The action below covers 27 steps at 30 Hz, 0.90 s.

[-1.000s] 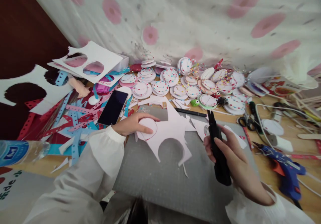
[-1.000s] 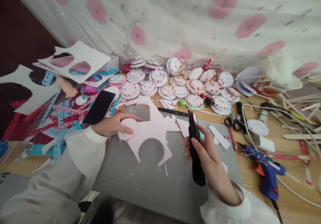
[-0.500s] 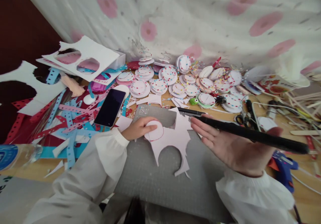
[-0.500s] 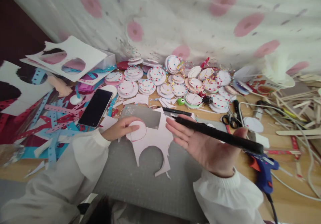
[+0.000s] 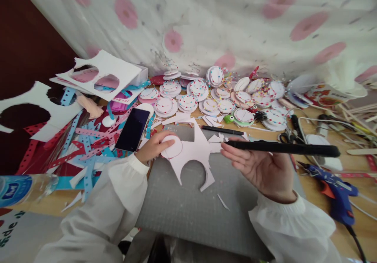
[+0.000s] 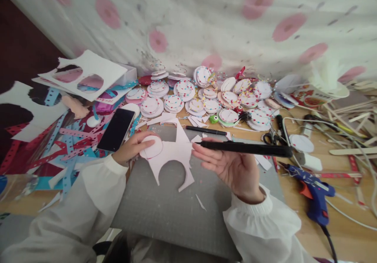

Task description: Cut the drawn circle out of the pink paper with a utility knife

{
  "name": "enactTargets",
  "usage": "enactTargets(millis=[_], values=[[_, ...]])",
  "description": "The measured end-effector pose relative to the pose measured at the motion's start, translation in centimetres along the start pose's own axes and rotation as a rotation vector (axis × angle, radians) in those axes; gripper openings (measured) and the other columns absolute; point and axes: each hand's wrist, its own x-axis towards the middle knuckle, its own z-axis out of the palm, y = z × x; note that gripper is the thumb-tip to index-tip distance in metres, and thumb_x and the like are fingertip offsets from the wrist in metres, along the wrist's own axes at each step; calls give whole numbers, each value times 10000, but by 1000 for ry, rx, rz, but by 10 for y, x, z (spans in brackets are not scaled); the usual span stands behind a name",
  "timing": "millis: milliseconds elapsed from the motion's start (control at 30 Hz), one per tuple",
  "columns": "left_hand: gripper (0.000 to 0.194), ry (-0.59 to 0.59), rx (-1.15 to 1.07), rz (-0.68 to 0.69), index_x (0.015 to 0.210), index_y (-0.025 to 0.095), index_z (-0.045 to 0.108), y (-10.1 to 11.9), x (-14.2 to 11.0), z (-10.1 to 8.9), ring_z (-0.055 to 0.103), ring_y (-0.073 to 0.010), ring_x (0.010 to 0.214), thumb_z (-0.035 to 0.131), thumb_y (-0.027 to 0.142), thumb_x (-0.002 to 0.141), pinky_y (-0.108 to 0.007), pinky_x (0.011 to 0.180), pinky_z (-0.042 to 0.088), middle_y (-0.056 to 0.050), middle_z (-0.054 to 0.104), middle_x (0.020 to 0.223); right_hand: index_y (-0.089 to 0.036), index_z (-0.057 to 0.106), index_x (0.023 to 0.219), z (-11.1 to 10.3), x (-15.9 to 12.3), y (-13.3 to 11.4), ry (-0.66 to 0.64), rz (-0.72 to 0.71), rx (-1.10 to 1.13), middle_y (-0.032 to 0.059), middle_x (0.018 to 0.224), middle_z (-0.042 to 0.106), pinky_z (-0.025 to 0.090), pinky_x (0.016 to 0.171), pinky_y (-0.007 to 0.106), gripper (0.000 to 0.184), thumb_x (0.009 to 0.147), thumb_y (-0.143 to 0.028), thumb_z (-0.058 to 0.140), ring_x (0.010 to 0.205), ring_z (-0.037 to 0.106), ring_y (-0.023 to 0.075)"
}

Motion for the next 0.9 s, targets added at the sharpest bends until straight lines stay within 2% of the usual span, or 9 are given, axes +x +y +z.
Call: enactTargets(millis=[67,200,300,333,400,500,667,800,900], values=[[402,-39,-6,-52,1032,135,656,8,-4,11,512,-92,517,642,447,779,-189,447,375,-13,639,748,-265,666,1146,-1,-1,-2,83,-67,-44,113,1127,723,600,693,371,482,867,-586,440,1025,697,271],[409,-66,-100,-131,1005,131,665,18,-7,43,396,-56,398,650,470,777,-175,360,295,37,563,602,-255,678,1043,10,6,1,164,-180,-69,78,982,766,585,693,329,306,756,-358,655,874,733,235],[361,-10,-103,-96,928,138,686,15,-6,60,485,-75,478,648,467,784,-177,416,369,16,609,652,-231,654,887,23,17,13,363,-361,-101,-29,470,625,474,454,232,146,861,-349,571,418,586,127],[352,12,-91,-78,906,139,685,14,-6,63,507,-83,504,642,468,789,-179,429,387,9,617,672,-223,638,846,27,21,18,401,-382,-145,-47,424,569,425,405,221,165,888,-351,542,364,526,113],[357,47,-76,-73,916,145,665,10,-9,68,521,-96,509,610,481,809,-185,416,400,8,607,682,-220,616,956,33,27,27,385,-378,-242,-50,485,584,433,432,227,150,901,-335,537,413,535,116],[357,92,-28,-57,975,163,623,10,-16,73,535,-113,482,532,489,864,-198,375,398,11,595,677,-244,500,1210,40,28,42,303,-361,-372,-8,728,663,517,565,285,327,893,-306,549,602,618,150],[219,337,296,323,903,176,612,19,-32,76,636,-142,657,484,353,915,-228,594,504,-17,671,733,-254,543,1137,45,12,54,349,-643,-753,34,895,654,520,594,286,350,805,-171,619,701,622,165],[211,481,508,477,920,171,614,19,-43,77,669,-162,641,490,341,906,-242,589,509,-38,703,736,-240,553,1138,48,2,50,255,-851,-939,41,807,649,497,548,286,383,783,-105,603,636,605,175],[248,469,549,530,941,175,631,14,-49,78,681,-179,638,490,375,901,-261,596,522,-57,717,749,-224,539,1164,50,0,45,144,-893,-1003,32,739,618,463,508,275,418,781,-59,564,594,584,168]])
